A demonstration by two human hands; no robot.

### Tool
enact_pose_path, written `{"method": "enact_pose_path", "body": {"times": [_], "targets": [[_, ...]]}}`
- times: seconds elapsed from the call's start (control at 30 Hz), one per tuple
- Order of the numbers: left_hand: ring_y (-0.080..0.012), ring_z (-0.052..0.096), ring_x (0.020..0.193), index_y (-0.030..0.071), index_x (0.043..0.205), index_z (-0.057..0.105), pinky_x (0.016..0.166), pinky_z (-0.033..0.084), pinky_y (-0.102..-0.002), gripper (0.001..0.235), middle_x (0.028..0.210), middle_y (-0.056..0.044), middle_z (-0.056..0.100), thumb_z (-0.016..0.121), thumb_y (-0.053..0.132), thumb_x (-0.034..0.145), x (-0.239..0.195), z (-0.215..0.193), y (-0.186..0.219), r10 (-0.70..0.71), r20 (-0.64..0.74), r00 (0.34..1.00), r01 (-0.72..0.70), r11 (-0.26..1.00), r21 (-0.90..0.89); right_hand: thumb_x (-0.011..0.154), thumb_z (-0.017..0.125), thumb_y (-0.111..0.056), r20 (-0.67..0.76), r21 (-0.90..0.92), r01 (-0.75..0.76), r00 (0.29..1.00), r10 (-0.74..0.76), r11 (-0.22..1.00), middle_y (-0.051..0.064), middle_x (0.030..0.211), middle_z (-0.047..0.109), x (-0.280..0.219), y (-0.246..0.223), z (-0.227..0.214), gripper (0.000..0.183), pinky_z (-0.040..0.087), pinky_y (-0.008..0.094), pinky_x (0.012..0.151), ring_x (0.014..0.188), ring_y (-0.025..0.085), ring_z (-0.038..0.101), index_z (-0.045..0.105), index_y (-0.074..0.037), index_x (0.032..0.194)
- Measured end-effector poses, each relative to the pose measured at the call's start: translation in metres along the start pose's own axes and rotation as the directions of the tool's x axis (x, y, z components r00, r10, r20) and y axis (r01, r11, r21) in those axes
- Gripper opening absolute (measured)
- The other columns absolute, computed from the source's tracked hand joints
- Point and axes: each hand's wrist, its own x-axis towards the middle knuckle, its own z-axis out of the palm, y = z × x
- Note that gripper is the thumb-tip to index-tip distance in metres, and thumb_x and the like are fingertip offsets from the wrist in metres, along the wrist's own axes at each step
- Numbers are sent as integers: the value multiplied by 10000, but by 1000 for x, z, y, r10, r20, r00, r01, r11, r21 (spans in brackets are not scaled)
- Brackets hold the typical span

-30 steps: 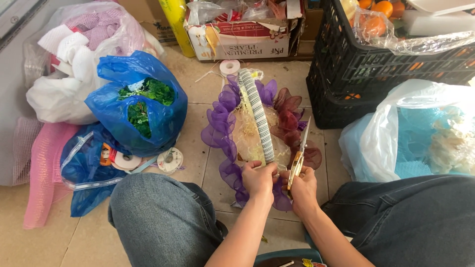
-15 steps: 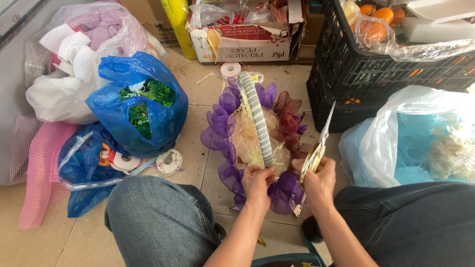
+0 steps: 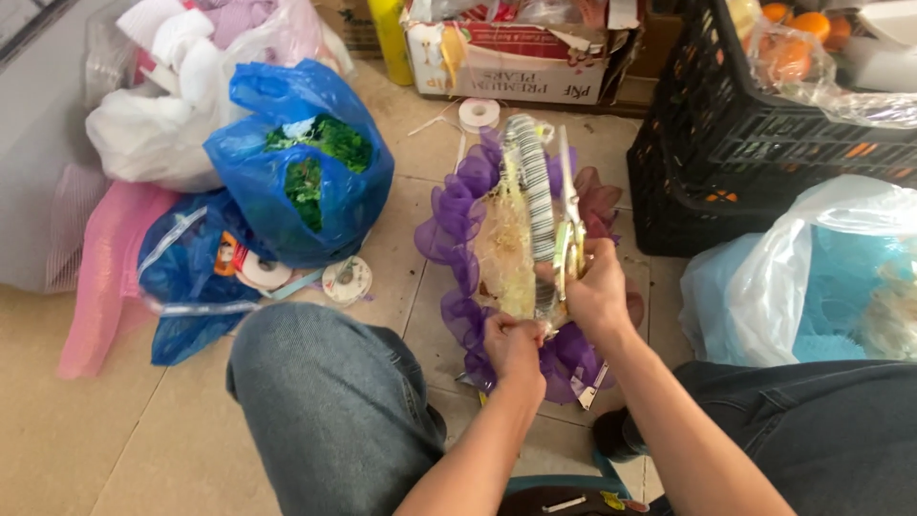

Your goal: The person sits on the floor and uses gold-handled scissors to trim excess shredded filler material from the interior of a small woven basket decorated with purple and maroon tulle. The person repeatedly snips and removes small pieces of filler throughout the clip.

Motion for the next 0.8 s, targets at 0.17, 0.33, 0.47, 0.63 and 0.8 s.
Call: {"method": "enact_pose_path", "body": {"times": [0.17, 0.33, 0.47, 0.63, 0.8], "targets": [[-126, 515, 595, 161, 995, 455, 593, 435, -366, 329, 729, 3, 520, 651, -67, 862, -35, -15, 79, 150, 250, 957, -263, 812, 521, 820, 951, -256, 47, -45, 17, 999, -15, 999, 180, 844, 680, -10, -17, 1, 687, 519, 357, 639, 723, 232, 593, 550, 45, 1290], [-114, 575, 666, 128, 1049, 455, 662, 484, -362, 293, 773, 0, 520, 651, -23, 893, -30, -23, 82, -27, 357, 934, -191, 806, 561, 788, 914, -488, 38, -195, -27, 999, 35, 980, 283, 1130, 723, -17, -17, -13, 830, 532, 552, 925, 1102, 420, 696, 574, 33, 1337], [-130, 581, 657, 101, 1080, 484, 689, 496, -330, 366, 786, -27, 541, 715, -9, 820, -21, -23, 67, -86, 337, 937, -103, 857, 506, 705, 1009, -515, -51, -211, -146, 989, 138, 967, 253, 1109, 718, -29, 30, -24, 912, 577, 514, 894, 1023, 403, 713, 591, -17, 1345], [-160, 646, 715, 94, 1030, 521, 700, 492, -323, 352, 783, -46, 627, 729, 58, 748, -14, -21, 55, 15, 290, 957, -180, 814, 553, 823, 835, -182, -105, -213, -234, 971, 216, 949, 226, 1035, 771, -29, 60, -6, 560, 573, 503, 848, 1025, 378, 744, 623, 0, 1308], [-274, 733, 878, 129, 995, 563, 802, 562, -423, 349, 840, -31, 690, 753, 146, 702, -17, -15, 56, 70, 275, 959, -252, 655, 713, 761, 794, -27, -126, 252, -237, 953, 275, 938, 111, 648, 535, -34, 68, 2, 486, 395, 333, 465, 508, 220, 485, 552, 41, 1177]]}}
